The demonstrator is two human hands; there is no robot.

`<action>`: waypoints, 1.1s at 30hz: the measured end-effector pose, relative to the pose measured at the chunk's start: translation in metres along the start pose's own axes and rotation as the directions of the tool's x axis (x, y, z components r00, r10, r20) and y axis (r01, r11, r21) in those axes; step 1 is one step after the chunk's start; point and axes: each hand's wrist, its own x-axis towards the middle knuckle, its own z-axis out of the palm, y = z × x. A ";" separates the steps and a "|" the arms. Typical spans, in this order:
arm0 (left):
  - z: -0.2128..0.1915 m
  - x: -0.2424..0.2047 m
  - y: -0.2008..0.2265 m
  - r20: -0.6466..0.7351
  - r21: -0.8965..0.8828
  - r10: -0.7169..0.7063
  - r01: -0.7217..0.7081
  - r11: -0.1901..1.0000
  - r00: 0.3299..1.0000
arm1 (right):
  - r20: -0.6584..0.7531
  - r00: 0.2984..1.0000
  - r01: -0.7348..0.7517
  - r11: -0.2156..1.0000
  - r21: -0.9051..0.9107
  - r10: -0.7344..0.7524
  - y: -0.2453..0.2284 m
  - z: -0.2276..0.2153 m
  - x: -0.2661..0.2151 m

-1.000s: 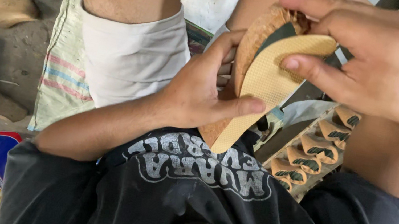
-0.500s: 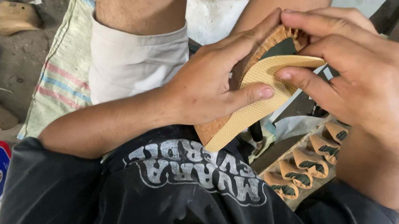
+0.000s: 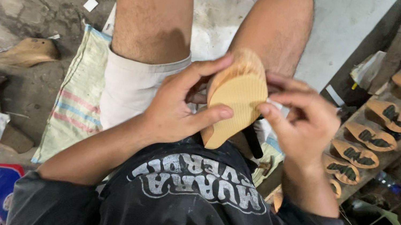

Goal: The person assembles sandals by attaching a rubber sole to a cork base using a knife to press the edges. They repeatedly pick up a sole, align it with a cork base, and use the knife to secure the bond, then place the finished unit aside.

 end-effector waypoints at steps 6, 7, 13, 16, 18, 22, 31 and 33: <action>-0.012 -0.004 0.009 0.021 0.262 0.121 -0.122 0.957 0.992 | -0.030 0.999 0.048 0.989 0.139 -0.044 -0.005 0.005 -0.034; -0.010 -0.004 0.011 0.019 0.276 0.144 -0.144 0.950 0.989 | -0.036 0.998 0.049 0.987 0.152 -0.044 -0.008 0.006 -0.032; 0.007 -0.008 0.024 0.030 0.439 0.291 -0.275 0.856 0.956 | -0.070 0.997 0.003 0.967 0.256 0.015 -0.023 0.003 -0.032; 0.015 -0.008 0.033 0.027 0.459 0.310 -0.287 0.841 0.950 | -0.013 0.998 0.061 0.992 0.113 -0.060 -0.024 -0.003 -0.033; 0.020 -0.008 0.043 0.000 0.504 0.319 -0.275 0.818 0.948 | 0.015 0.993 0.120 0.992 0.036 -0.120 -0.024 -0.004 -0.032; 0.020 0.000 0.058 0.080 0.556 0.261 -0.261 0.789 0.962 | -0.010 0.983 0.183 0.981 0.058 -0.183 -0.027 -0.003 -0.030; 0.031 0.001 0.048 0.024 0.530 0.264 -0.236 0.814 0.964 | -0.013 0.998 0.070 0.987 0.147 -0.069 -0.028 0.004 -0.031; 0.029 0.006 0.041 0.031 0.504 0.257 -0.237 0.830 0.966 | -0.051 0.999 0.012 0.975 0.223 0.000 -0.022 0.009 -0.028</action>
